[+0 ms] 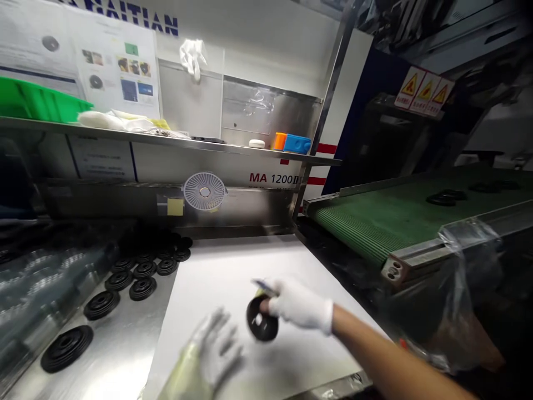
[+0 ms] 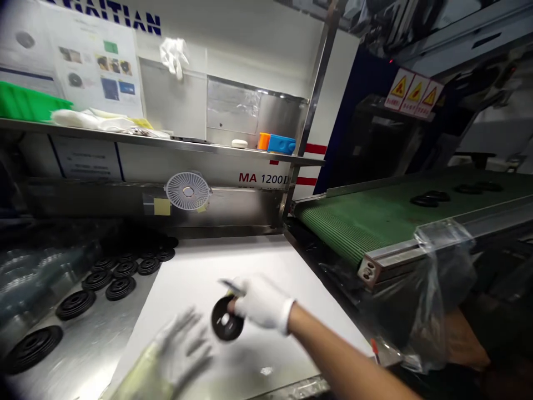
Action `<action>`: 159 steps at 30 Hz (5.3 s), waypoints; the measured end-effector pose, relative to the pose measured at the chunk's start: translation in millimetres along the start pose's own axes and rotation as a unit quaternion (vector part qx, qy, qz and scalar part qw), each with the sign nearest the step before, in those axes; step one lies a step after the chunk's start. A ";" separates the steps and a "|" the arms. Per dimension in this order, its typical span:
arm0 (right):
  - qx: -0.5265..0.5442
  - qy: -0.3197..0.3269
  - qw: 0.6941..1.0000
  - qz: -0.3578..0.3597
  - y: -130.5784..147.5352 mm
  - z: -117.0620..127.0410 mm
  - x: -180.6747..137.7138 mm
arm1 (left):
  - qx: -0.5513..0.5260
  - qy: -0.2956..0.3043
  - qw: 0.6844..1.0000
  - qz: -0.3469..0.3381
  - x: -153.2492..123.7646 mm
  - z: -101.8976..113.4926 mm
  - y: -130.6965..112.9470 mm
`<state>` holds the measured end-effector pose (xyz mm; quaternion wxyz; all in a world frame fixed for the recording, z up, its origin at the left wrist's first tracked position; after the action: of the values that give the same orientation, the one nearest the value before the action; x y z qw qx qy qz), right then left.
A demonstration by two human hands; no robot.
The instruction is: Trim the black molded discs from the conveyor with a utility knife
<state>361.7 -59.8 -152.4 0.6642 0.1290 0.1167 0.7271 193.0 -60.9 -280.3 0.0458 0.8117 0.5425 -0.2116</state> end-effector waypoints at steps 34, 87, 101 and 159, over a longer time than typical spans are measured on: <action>-0.085 -0.122 0.989 -0.012 43.2 -123.1 -57.7 | -0.059 0.041 0.990 -0.125 -14.9 -26.8 1.0; -0.068 -0.120 0.990 -0.042 58.4 -130.1 -71.5 | 0.008 0.022 0.989 -0.143 -11.6 -16.9 -5.6; -0.068 -0.118 0.988 -0.067 50.6 -129.5 -69.6 | -0.021 0.035 0.993 -0.109 -11.4 -10.3 -1.8; -0.036 -0.122 0.991 -0.049 60.2 -133.8 -77.0 | 0.021 0.046 0.993 -0.107 -15.0 -5.9 -6.6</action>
<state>266.0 -141.7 -260.1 0.7127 0.1865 0.0144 0.6760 184.0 -69.3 -268.0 -0.0195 0.7585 0.6234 -0.1890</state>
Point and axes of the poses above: each hand's wrist, its own x-axis towards the middle knuckle, its own z-axis out of the back of the hand, y = z × x, the point moved 3 cm from there along x, towards the middle knuckle, and after that the axes turned 14 degrees about -x, right-handed, at the moved point
